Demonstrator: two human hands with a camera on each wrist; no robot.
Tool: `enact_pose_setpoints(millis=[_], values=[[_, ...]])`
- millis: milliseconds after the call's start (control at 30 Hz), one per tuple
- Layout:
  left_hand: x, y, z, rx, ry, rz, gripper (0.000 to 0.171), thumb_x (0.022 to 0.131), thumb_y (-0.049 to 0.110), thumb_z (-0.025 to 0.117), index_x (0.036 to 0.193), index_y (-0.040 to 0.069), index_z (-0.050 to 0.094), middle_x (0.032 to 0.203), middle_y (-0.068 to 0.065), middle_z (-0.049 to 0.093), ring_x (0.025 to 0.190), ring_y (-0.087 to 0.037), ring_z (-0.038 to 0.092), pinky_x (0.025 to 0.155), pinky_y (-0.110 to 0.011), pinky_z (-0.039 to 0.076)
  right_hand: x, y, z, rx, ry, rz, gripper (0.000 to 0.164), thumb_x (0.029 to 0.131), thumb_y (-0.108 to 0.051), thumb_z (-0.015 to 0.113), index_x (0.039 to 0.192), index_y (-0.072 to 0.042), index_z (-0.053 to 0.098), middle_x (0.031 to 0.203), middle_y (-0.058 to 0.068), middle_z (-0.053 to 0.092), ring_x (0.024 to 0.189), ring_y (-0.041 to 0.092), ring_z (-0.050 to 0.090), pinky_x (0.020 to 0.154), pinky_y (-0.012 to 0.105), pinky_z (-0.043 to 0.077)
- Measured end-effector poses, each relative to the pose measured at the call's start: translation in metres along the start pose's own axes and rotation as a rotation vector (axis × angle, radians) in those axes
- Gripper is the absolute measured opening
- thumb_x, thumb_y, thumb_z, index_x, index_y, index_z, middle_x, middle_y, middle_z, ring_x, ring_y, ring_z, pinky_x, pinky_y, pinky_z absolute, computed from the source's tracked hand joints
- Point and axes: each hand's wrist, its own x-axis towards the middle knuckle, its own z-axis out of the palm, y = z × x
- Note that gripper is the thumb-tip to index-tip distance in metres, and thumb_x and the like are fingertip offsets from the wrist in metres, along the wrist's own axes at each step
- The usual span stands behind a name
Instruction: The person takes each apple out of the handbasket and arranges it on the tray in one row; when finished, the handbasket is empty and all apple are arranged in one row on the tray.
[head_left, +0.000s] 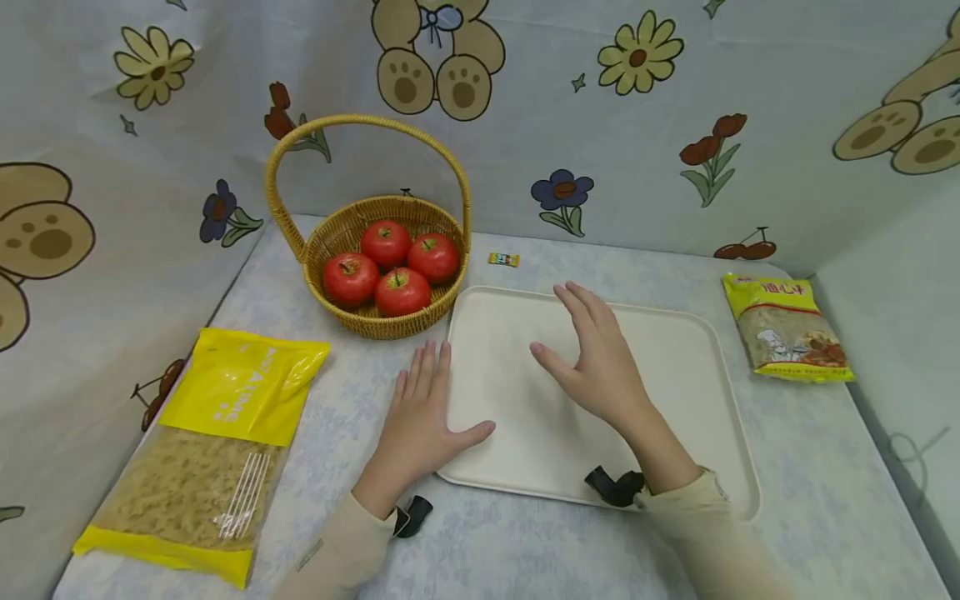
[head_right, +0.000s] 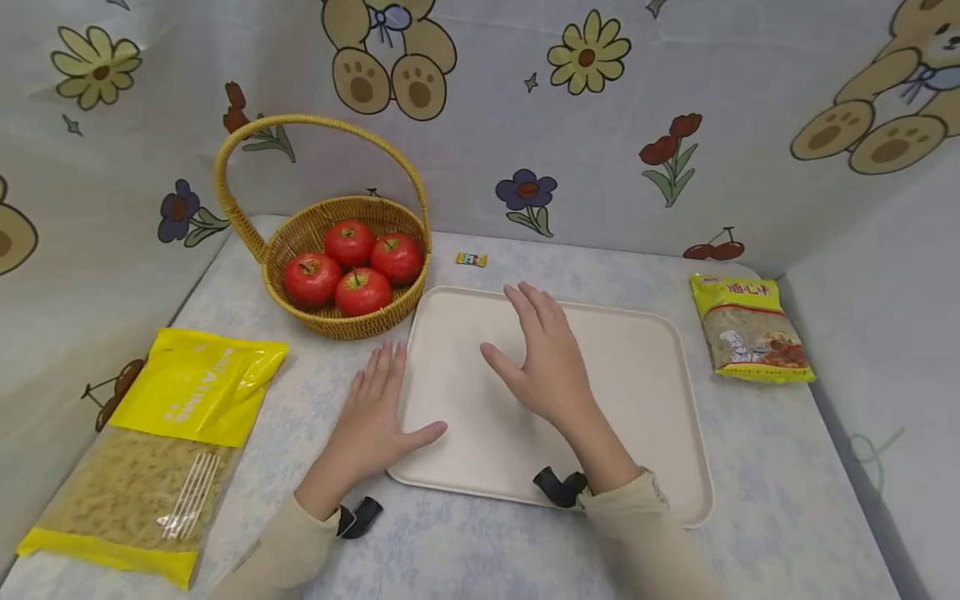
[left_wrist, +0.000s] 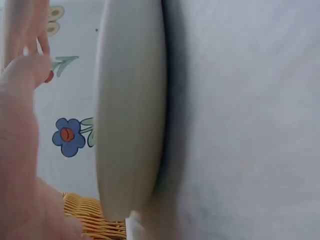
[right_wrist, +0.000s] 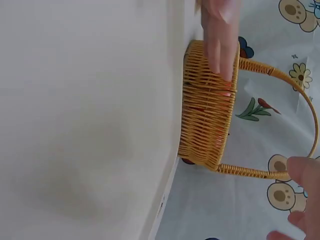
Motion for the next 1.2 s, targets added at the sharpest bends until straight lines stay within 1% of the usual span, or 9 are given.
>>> enact_pose_setpoints(millis=[133, 233, 333, 467, 633, 767, 900, 1033, 1200], values=[[-0.005, -0.006, 0.0, -0.044, -0.089, -0.009, 0.132, 0.07, 0.088, 0.056, 0.159, 0.018, -0.013, 0.169, -0.01, -0.003, 0.156, -0.028, -0.004, 0.125, -0.056, 0.005, 0.027, -0.006, 0.006, 0.116, -0.099, -0.05, 0.075, 0.094, -0.038, 0.067, 0.156, -0.02, 0.03, 0.161, 0.006, 0.032, 0.15, 0.028, 0.028, 0.119, 0.058, 0.028], [-0.008, -0.01, 0.0, -0.081, -0.142, 0.002, 0.138, 0.065, 0.09, 0.059, 0.159, 0.017, -0.012, 0.169, -0.007, -0.004, 0.156, -0.026, -0.005, 0.125, -0.056, 0.004, 0.05, -0.012, 0.014, 0.196, -0.17, -0.057, 0.073, 0.095, -0.038, 0.066, 0.156, -0.021, 0.031, 0.161, 0.003, 0.032, 0.15, 0.024, 0.027, 0.121, 0.053, 0.027], [-0.011, -0.014, 0.001, -0.114, -0.184, 0.02, 0.143, 0.061, 0.088, 0.065, 0.159, 0.017, -0.011, 0.169, -0.004, -0.005, 0.156, -0.024, -0.006, 0.125, -0.055, 0.003, 0.073, -0.019, 0.025, 0.258, -0.221, -0.051, 0.071, 0.095, -0.036, 0.065, 0.155, -0.02, 0.032, 0.159, 0.003, 0.035, 0.148, 0.023, 0.032, 0.12, 0.05, 0.031], [-0.014, -0.02, 0.004, -0.116, -0.216, 0.046, 0.151, 0.055, 0.086, 0.072, 0.159, 0.016, -0.011, 0.169, -0.002, -0.006, 0.156, -0.023, -0.008, 0.126, -0.051, 0.003, 0.102, -0.029, 0.042, 0.293, -0.263, -0.062, 0.068, 0.095, -0.031, 0.066, 0.153, -0.014, 0.036, 0.156, 0.005, 0.039, 0.143, 0.025, 0.039, 0.117, 0.046, 0.037], [-0.015, -0.025, 0.007, -0.073, -0.246, 0.071, 0.158, 0.049, 0.089, 0.072, 0.158, 0.015, -0.014, 0.168, -0.003, -0.008, 0.155, -0.021, -0.01, 0.127, -0.047, 0.004, 0.131, -0.04, 0.062, 0.298, -0.291, -0.068, 0.065, 0.096, -0.026, 0.066, 0.152, -0.01, 0.037, 0.153, 0.009, 0.042, 0.141, 0.026, 0.041, 0.116, 0.044, 0.038], [-0.015, -0.026, 0.008, -0.076, -0.247, 0.079, 0.16, 0.047, 0.086, 0.077, 0.159, 0.013, -0.013, 0.168, -0.005, -0.007, 0.155, -0.022, -0.01, 0.127, -0.047, 0.005, 0.149, -0.049, 0.073, 0.258, -0.323, -0.065, 0.065, 0.096, -0.024, 0.065, 0.152, -0.012, 0.036, 0.154, 0.009, 0.04, 0.142, 0.026, 0.04, 0.117, 0.045, 0.037], [-0.015, -0.027, 0.007, -0.084, -0.246, 0.079, 0.16, 0.047, 0.083, 0.079, 0.159, 0.013, -0.012, 0.168, -0.004, -0.007, 0.156, -0.022, -0.009, 0.127, -0.046, 0.005, 0.163, -0.055, 0.083, 0.161, -0.353, -0.063, 0.065, 0.097, -0.022, 0.064, 0.154, -0.013, 0.034, 0.157, 0.007, 0.037, 0.144, 0.025, 0.038, 0.119, 0.044, 0.034], [-0.016, -0.027, 0.006, -0.084, -0.236, 0.084, 0.159, 0.048, 0.083, 0.079, 0.159, 0.013, -0.01, 0.169, -0.005, -0.006, 0.156, -0.022, -0.008, 0.127, -0.046, 0.006, 0.176, -0.059, 0.091, 0.087, -0.397, -0.046, 0.064, 0.098, -0.021, 0.062, 0.154, -0.012, 0.033, 0.158, 0.009, 0.034, 0.146, 0.026, 0.036, 0.121, 0.043, 0.032], [-0.018, -0.027, 0.005, -0.096, -0.215, 0.097, 0.158, 0.048, 0.08, 0.081, 0.16, 0.011, -0.007, 0.169, -0.008, -0.002, 0.156, -0.024, -0.005, 0.127, -0.048, 0.007, 0.19, -0.063, 0.101, -0.008, -0.45, -0.035, 0.063, 0.099, -0.018, 0.059, 0.155, -0.01, 0.03, 0.162, 0.012, 0.028, 0.149, 0.028, 0.029, 0.123, 0.041, 0.028]])
